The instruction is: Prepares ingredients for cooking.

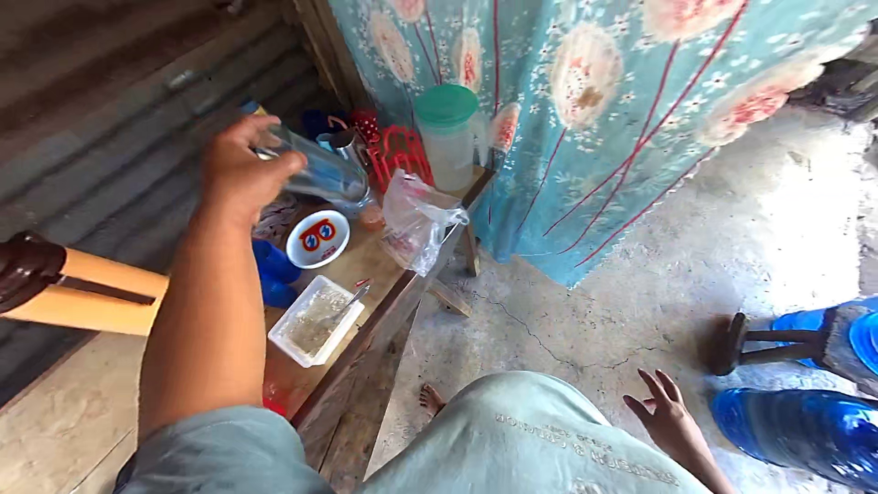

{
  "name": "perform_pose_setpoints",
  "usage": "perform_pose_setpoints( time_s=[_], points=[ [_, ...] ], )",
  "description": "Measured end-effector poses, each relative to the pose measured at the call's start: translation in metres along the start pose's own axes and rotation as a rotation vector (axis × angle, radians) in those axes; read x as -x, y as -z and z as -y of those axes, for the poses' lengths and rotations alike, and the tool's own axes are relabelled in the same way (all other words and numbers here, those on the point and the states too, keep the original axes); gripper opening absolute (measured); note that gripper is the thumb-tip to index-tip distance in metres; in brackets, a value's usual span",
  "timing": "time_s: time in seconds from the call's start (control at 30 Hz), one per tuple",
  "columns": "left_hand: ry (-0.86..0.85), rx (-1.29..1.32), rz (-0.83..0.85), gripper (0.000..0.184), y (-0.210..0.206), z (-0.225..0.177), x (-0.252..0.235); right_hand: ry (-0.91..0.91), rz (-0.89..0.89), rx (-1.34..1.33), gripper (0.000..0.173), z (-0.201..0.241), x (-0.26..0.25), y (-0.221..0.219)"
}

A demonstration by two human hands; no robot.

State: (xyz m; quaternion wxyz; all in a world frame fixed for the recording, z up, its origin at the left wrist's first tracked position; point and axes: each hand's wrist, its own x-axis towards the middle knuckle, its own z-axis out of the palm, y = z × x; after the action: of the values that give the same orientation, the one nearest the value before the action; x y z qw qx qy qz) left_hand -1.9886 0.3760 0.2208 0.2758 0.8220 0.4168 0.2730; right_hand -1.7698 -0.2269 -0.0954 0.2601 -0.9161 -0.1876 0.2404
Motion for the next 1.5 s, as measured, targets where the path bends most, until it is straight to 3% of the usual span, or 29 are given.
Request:
perform_pose_setpoints(
  time_s=[0.1,0.17,0.27,0.37,0.43,0.5,0.57,0.63,0.7,0.77,0.83,0.9,0.97,1.0,1.07,1.13,1.2,1.23,1.33,1.43,1.5],
  points=[
    [-0.203,-0.038,0.184,0.068,-0.06,-0.062,0.042,0.077,0.023,-0.138,0.081,0.035,-0.02,0.022],
    [-0.451,0.001,0.297,0.071,-0.125,-0.091,0.076,0.284,0.026,-0.245,0.096,0.073,-0.043,0.023],
    [-0.636,0.024,0.709,0.07,-0.232,-0.118,0.114,0.626,-0.145,-0.294,0.112,0.119,-0.069,0.008],
    [-0.691,0.098,1.133,0.065,-0.316,-0.155,0.14,0.573,-0.351,-0.355,0.106,0.124,-0.073,0.007],
    [-0.767,0.107,1.246,0.064,-0.349,-0.181,0.156,0.428,-0.418,-0.476,0.097,0.106,-0.067,0.01],
    [-0.81,0.107,1.363,0.073,-0.378,-0.21,0.164,0.345,-0.454,-0.568,0.095,0.079,-0.061,0.021],
    [-0.834,0.156,1.502,0.094,-0.416,-0.242,0.171,0.254,-0.517,-0.651,0.096,0.049,-0.055,0.038],
    [-0.893,0.209,1.58,0.108,-0.456,-0.275,0.183,0.08,-0.533,-0.833,0.098,0.015,-0.046,0.059],
    [-0.978,0.232,1.597,0.107,-0.5,-0.302,0.197,-0.192,-0.557,-1.097,0.092,-0.035,-0.036,0.075],
    [-0.923,0.196,1.67,0.095,-0.541,-0.326,0.209,-0.469,-0.613,-1.38,0.069,-0.102,-0.013,0.096],
    [-0.787,0.131,1.738,0.082,-0.582,-0.353,0.218,-0.617,-0.872,-1.668,0.037,-0.181,0.019,0.136],
    [-0.671,0.046,1.777,0.074,-0.613,-0.382,0.229,-0.502,-1.193,-1.937,0.043,-0.262,0.062,0.192],
    [-0.615,0.023,1.82,0.072,-0.641,-0.415,0.239,-0.432,-1.433,-1.925,0.042,-0.316,0.099,0.258],
    [-0.611,0.021,1.841,0.072,-0.653,-0.431,0.243,-0.476,-1.462,-1.846,0.043,-0.328,0.107,0.289],
    [-0.62,0.051,1.875,0.075,-0.677,-0.465,0.25,-0.612,-1.357,-1.646,0.043,-0.329,0.097,0.339],
    [-0.639,0.106,1.913,0.076,-0.703,-0.496,0.256,-0.689,-1.094,-1.421,0.046,-0.319,0.06,0.366],
    [-0.645,0.184,1.964,0.079,-0.728,-0.529,0.263,-0.639,-0.825,-1.27,0.054,-0.307,0.0,0.376],
    [-0.625,0.228,1.995,0.084,-0.742,-0.546,0.267,-0.573,-0.739,-1.225,0.067,-0.297,-0.036,0.379],
    [-0.387,0.438,2.009,0.106,-0.788,-0.586,0.278,-0.327,-0.665,-1.063,0.094,-0.271,-0.152,0.386],
    [-0.117,0.69,1.827,0.086,-0.843,-0.614,0.27,-0.228,-0.684,-0.853,0.1,-0.259,-0.239,0.403],
    [-0.088,0.754,1.838,0.077,-0.873,-0.635,0.246,-0.154,-0.609,-0.716,0.1,-0.268,-0.261,0.432]
  ],
)
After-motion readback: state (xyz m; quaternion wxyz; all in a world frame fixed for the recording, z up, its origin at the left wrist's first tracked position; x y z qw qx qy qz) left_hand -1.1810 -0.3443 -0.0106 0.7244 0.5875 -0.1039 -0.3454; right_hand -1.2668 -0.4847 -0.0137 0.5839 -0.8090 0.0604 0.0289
